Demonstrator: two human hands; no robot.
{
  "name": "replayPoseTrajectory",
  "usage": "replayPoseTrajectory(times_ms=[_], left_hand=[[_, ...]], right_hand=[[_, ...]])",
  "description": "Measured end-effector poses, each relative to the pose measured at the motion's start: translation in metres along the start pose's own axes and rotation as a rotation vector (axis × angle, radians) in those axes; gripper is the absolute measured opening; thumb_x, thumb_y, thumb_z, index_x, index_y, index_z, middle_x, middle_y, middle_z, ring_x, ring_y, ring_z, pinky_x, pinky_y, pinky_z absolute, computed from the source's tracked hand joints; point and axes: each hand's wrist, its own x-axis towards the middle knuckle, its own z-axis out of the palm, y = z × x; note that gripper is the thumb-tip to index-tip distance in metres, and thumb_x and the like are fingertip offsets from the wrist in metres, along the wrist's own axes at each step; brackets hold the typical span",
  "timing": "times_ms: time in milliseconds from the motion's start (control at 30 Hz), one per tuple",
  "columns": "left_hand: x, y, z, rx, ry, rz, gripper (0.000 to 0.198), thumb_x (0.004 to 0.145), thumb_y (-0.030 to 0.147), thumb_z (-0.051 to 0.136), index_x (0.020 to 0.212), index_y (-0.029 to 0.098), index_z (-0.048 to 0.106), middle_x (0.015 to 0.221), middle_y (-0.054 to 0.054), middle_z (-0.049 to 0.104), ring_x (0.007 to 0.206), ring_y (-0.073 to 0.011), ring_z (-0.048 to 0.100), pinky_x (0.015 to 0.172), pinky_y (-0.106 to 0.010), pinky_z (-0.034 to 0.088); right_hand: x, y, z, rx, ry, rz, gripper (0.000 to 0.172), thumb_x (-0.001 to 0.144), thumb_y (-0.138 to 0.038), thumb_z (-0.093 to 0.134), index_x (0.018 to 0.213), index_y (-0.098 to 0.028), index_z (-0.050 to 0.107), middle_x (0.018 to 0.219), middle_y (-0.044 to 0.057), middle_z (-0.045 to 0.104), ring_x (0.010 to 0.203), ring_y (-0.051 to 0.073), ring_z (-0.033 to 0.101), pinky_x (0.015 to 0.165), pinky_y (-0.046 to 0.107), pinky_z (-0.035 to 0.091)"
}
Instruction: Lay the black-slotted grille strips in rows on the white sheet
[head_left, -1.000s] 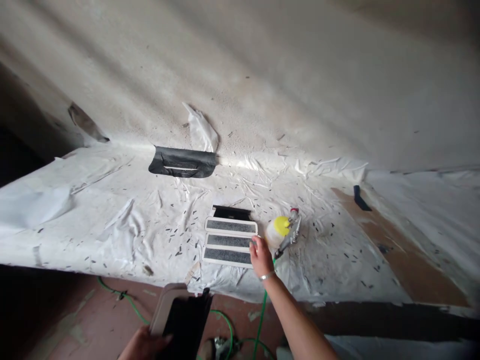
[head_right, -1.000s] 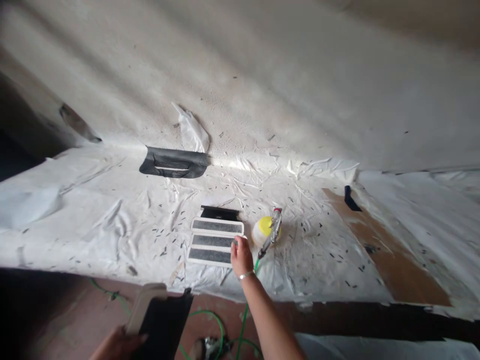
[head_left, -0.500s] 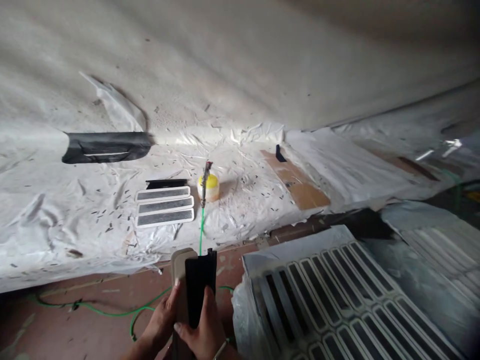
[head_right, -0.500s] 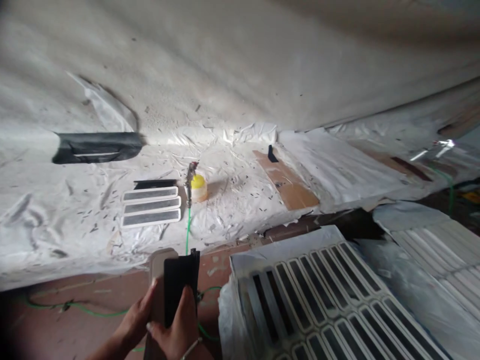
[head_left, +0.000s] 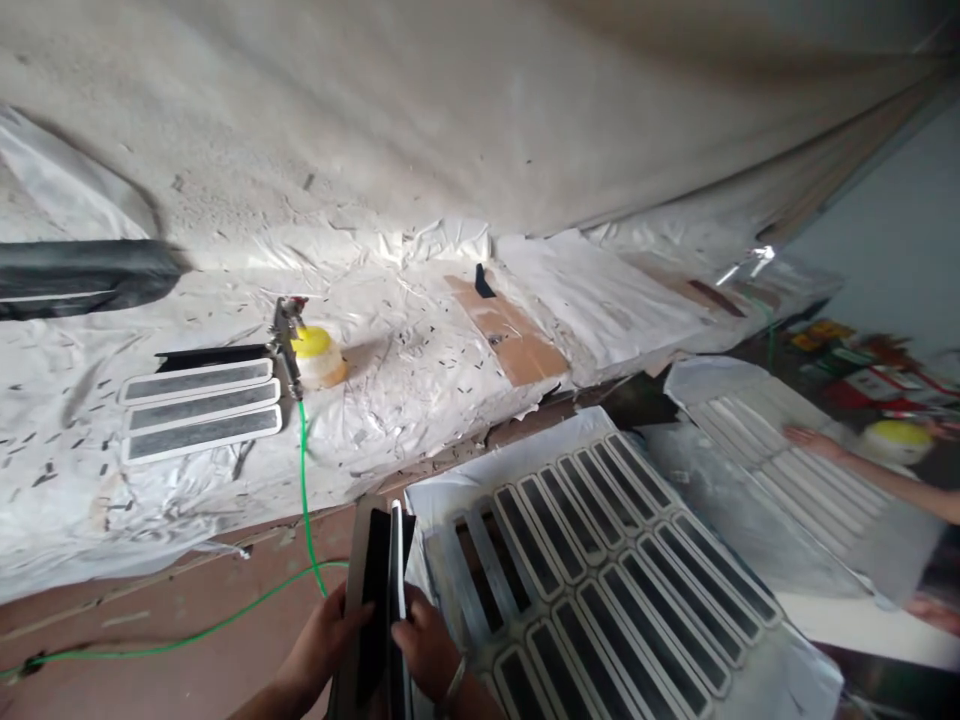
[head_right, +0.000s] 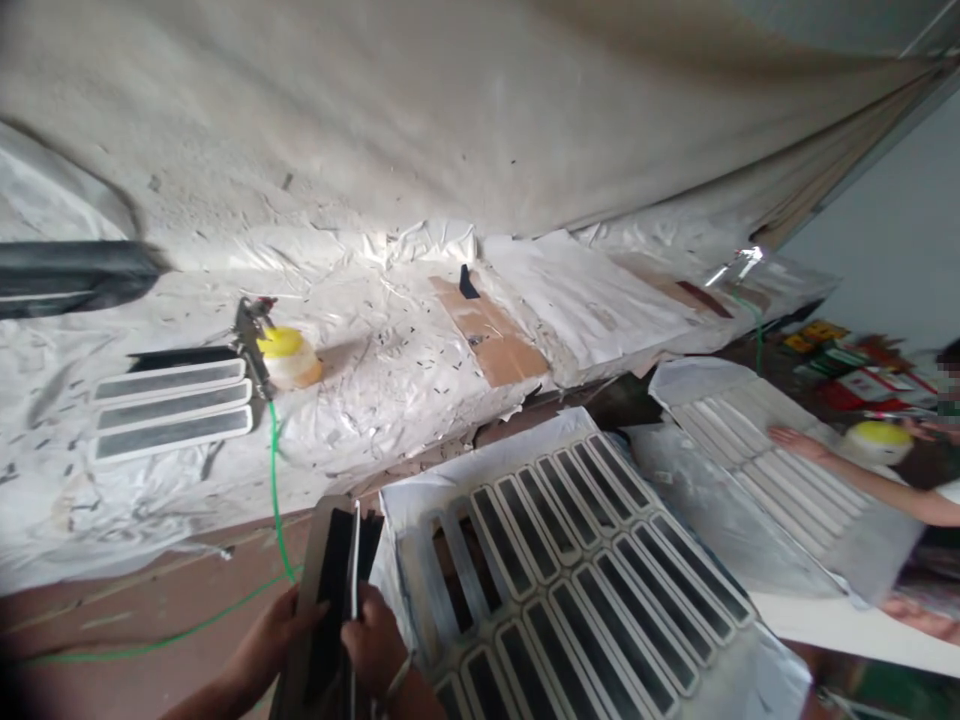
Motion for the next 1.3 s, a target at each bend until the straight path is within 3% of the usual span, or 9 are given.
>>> replayPoseTrajectory(times_ms=[133,233,367,467,600,733,1033,1167,1300], left_hand=[[0.012,0.002,0.015,-0.121,-0.091,-0.089,0.063,0.06,0.053,0.077,0.103,0.01,0.059,0.088,-0.009,0.07,0.084,-0.0295,0.065,0.078,-0.035,0.053],[0.02,0.007,0.01,-0.213,-0.1,-0.178,0.066,0.063,0.053,0.075,0.11,0.01,0.058,0.087,-0.008,0.07,0.084,-0.0293,0.066,0.077,-0.035,0.054],[0.029,0.003,-0.026,-0.191,-0.013,-0.264,0.067,0.063,0.054,0.076,0.111,0.011,0.058,0.089,-0.009,0.07,0.081,-0.029,0.066,0.066,-0.032,0.053],[0.03,-0.007,-0.059,-0.204,0.051,-0.307,0.064,0.061,0.052,0.077,0.108,0.012,0.058,0.085,-0.008,0.07,0.077,-0.0285,0.066,0.065,-0.033,0.054],[0.021,-0.024,-0.09,-0.221,0.174,-0.363,0.066,0.049,0.049,0.085,0.098,0.013,0.058,0.074,-0.006,0.069,0.07,-0.0308,0.066,0.06,-0.034,0.054],[0.007,-0.045,-0.099,-0.292,0.235,-0.412,0.074,0.045,0.052,0.086,0.101,0.017,0.053,0.074,-0.004,0.07,0.071,-0.0331,0.066,0.063,-0.038,0.055],[-0.003,-0.087,-0.081,-0.325,0.331,-0.425,0.064,0.042,0.054,0.084,0.089,0.025,0.054,0.066,0.007,0.068,0.064,-0.028,0.066,0.058,-0.034,0.054],[-0.006,-0.088,-0.072,-0.316,0.342,-0.406,0.06,0.042,0.055,0.083,0.086,0.025,0.056,0.063,0.008,0.067,0.058,-0.0253,0.064,0.053,-0.031,0.052],[-0.01,-0.08,-0.062,-0.265,0.383,-0.38,0.063,0.037,0.056,0.085,0.083,0.02,0.061,0.066,0.001,0.069,0.062,-0.0271,0.065,0.054,-0.031,0.054]], right_hand=[[0.007,0.013,-0.035,-0.061,0.082,0.075,0.039,0.08,-0.023,0.047,0.117,-0.022,0.058,0.108,0.005,0.067,0.101,0.021,0.061,0.093,0.036,0.046],[0.009,0.02,-0.092,-0.148,0.083,0.154,0.031,0.083,-0.035,0.049,0.102,-0.018,0.066,0.098,0.008,0.069,0.096,0.024,0.063,0.091,0.039,0.046],[0.012,0.03,-0.177,-0.106,0.244,0.203,0.043,0.082,-0.049,0.053,0.108,-0.017,0.064,0.106,0.009,0.068,0.106,0.025,0.061,0.1,0.039,0.043],[0.022,0.046,-0.212,-0.134,0.29,0.254,0.042,0.078,-0.051,0.056,0.101,-0.017,0.066,0.102,0.01,0.069,0.103,0.027,0.061,0.098,0.041,0.044],[0.042,0.085,-0.228,-0.167,0.261,0.267,0.034,0.079,-0.045,0.055,0.097,-0.019,0.066,0.102,0.009,0.069,0.103,0.025,0.061,0.098,0.039,0.043],[0.053,0.119,-0.237,-0.242,0.223,0.265,0.031,0.078,-0.042,0.056,0.095,-0.018,0.066,0.102,0.009,0.069,0.105,0.024,0.061,0.101,0.038,0.041],[0.055,0.116,-0.249,-0.25,0.214,0.228,0.032,0.082,-0.044,0.052,0.096,-0.019,0.066,0.101,0.006,0.07,0.099,0.022,0.063,0.095,0.035,0.045],[0.047,0.144,-0.252,-0.291,0.133,0.304,0.032,0.081,-0.039,0.051,0.102,-0.019,0.065,0.103,0.007,0.069,0.099,0.022,0.063,0.096,0.037,0.044],[0.042,0.173,-0.245,-0.527,0.104,0.323,0.039,0.08,-0.036,0.048,0.107,-0.012,0.063,0.111,0.015,0.064,0.106,0.025,0.059,0.097,0.038,0.043]])
